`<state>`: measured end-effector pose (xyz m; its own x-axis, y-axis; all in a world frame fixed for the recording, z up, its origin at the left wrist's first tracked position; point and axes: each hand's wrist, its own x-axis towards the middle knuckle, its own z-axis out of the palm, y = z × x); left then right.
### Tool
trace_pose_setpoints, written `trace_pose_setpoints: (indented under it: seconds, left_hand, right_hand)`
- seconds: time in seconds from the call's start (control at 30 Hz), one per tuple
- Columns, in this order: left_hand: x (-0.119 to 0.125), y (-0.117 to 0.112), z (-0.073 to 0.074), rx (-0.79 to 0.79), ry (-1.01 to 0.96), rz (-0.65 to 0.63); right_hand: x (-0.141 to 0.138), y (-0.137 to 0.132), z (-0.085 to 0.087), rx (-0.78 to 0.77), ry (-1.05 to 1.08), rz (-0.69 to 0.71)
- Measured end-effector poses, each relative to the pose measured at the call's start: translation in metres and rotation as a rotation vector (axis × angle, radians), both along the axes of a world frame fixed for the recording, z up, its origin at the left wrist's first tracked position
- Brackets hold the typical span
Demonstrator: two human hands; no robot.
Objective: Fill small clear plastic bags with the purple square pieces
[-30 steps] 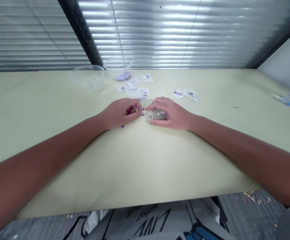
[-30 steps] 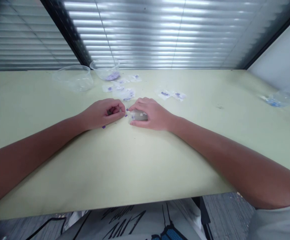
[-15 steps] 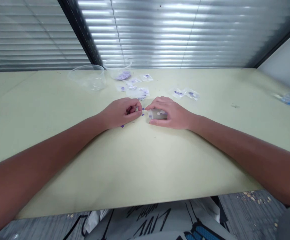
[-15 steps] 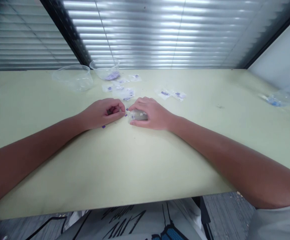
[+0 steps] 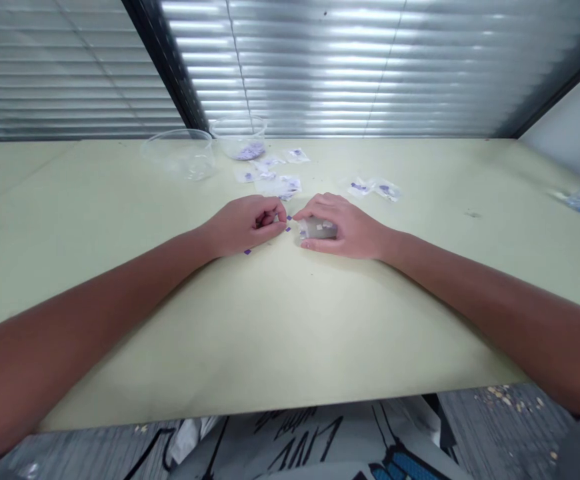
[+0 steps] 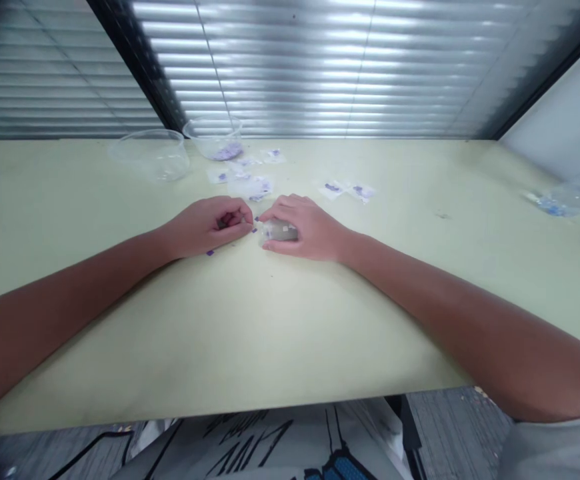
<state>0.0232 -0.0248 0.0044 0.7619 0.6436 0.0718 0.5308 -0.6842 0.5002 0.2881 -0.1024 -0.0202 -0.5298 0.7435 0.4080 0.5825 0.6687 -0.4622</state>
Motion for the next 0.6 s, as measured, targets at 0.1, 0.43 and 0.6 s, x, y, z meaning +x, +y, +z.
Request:
trace_pose_setpoints:
  seconds: [0.1,0.43,0.6]
  left_hand:
    - [0.0006,-0.0011,0.0002,-0.025,-0.004,0.011]
    - [-0.0003,-0.0020,0.0007,-0.044,-0.011,0.015]
    - [-0.0003,-0.0007,-0.0004,-0.016,-0.007,-0.001]
  right_hand:
    - [0.0001,-0.0007,-0.0001,0.001,0.001,-0.007]
    - [0.0006,-0.0019,0.0006,-0.004,-0.007,-0.010]
    - [0.0003,-0.0013,0.0004,-0.008,-0.006,-0.010]
